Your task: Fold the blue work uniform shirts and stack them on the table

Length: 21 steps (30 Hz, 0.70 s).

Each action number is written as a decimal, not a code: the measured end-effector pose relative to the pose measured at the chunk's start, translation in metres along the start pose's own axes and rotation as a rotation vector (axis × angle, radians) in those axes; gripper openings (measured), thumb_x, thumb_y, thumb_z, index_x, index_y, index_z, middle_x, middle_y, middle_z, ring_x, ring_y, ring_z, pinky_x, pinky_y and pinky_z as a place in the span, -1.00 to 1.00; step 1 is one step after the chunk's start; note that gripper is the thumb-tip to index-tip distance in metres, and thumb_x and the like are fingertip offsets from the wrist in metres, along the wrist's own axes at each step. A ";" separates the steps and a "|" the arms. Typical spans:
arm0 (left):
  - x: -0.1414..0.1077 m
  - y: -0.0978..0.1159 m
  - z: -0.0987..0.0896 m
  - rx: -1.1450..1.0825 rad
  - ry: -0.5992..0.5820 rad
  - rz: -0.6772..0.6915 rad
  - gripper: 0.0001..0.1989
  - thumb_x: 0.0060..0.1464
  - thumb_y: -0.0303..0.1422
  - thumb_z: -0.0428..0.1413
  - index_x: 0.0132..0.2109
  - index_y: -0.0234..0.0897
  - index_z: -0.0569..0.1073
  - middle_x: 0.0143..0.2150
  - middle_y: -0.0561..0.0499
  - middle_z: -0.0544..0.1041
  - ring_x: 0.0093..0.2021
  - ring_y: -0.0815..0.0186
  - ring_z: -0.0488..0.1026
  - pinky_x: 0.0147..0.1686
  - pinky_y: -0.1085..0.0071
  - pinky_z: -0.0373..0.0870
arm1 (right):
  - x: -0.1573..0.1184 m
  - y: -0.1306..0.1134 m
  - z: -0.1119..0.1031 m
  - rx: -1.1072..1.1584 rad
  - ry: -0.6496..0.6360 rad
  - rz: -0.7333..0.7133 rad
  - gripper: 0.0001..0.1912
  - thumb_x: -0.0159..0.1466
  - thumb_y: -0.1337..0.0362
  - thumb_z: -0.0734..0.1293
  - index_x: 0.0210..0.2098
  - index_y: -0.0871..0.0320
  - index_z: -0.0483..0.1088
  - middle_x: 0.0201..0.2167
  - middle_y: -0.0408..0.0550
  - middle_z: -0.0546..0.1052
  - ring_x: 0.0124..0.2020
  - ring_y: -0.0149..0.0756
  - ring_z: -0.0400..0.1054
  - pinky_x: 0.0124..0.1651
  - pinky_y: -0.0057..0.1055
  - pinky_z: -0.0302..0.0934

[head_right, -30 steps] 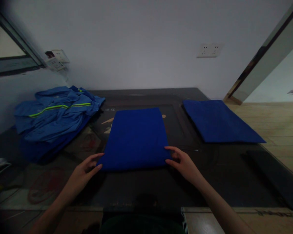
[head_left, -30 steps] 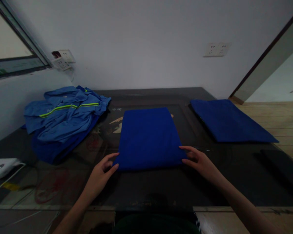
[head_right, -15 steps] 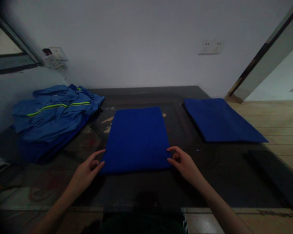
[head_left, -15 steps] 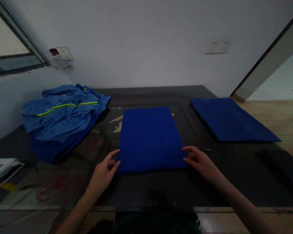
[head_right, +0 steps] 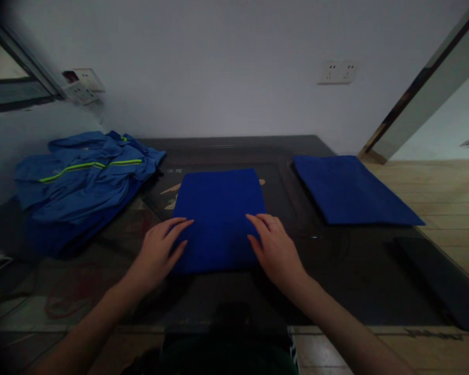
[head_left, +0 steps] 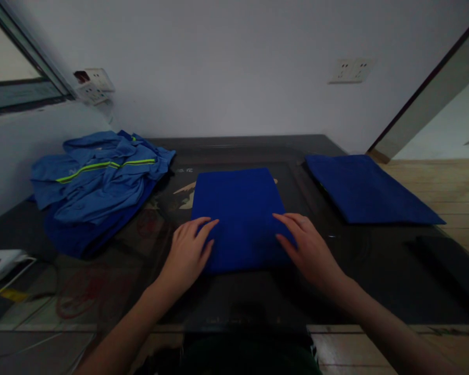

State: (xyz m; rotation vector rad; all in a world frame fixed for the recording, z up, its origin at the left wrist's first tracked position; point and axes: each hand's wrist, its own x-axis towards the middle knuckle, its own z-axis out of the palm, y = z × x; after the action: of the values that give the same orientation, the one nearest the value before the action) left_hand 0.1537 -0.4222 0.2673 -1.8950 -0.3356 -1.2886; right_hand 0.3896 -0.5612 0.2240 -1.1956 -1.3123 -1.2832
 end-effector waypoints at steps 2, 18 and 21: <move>0.022 0.018 0.012 -0.039 -0.071 0.112 -0.57 0.24 -0.36 -0.08 0.24 -0.17 0.26 0.25 -0.11 0.29 0.24 0.16 0.21 0.23 0.07 0.11 | 0.019 -0.021 0.021 0.007 -0.052 -0.115 -0.53 0.34 0.29 0.11 0.22 0.17 0.22 0.18 0.12 0.33 0.20 -0.13 0.19 0.21 -0.10 0.16; 0.017 -0.045 0.049 0.101 -0.232 -0.006 -0.42 0.27 -0.02 -0.19 0.37 0.02 -0.01 0.43 -0.02 -0.08 0.40 0.11 -0.13 0.29 -0.06 -0.05 | 0.015 0.049 0.061 -0.241 -0.236 0.045 -0.26 0.35 -0.14 -0.04 0.35 0.18 -0.01 0.37 0.12 0.00 0.39 -0.11 -0.20 0.34 0.07 -0.20; 0.017 -0.042 0.047 0.150 -0.213 0.003 -0.42 0.26 -0.04 -0.16 0.37 -0.02 0.02 0.42 -0.08 -0.03 0.40 0.07 -0.09 0.28 -0.14 -0.13 | 0.015 0.049 0.059 -0.240 -0.212 0.039 -0.29 0.37 -0.09 -0.01 0.33 0.23 0.04 0.35 0.15 0.03 0.38 -0.09 -0.17 0.34 0.06 -0.19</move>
State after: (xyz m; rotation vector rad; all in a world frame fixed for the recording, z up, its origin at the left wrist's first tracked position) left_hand 0.1669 -0.3639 0.2945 -1.9054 -0.5249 -1.0316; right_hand 0.4374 -0.5023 0.2419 -1.5532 -1.3031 -1.3423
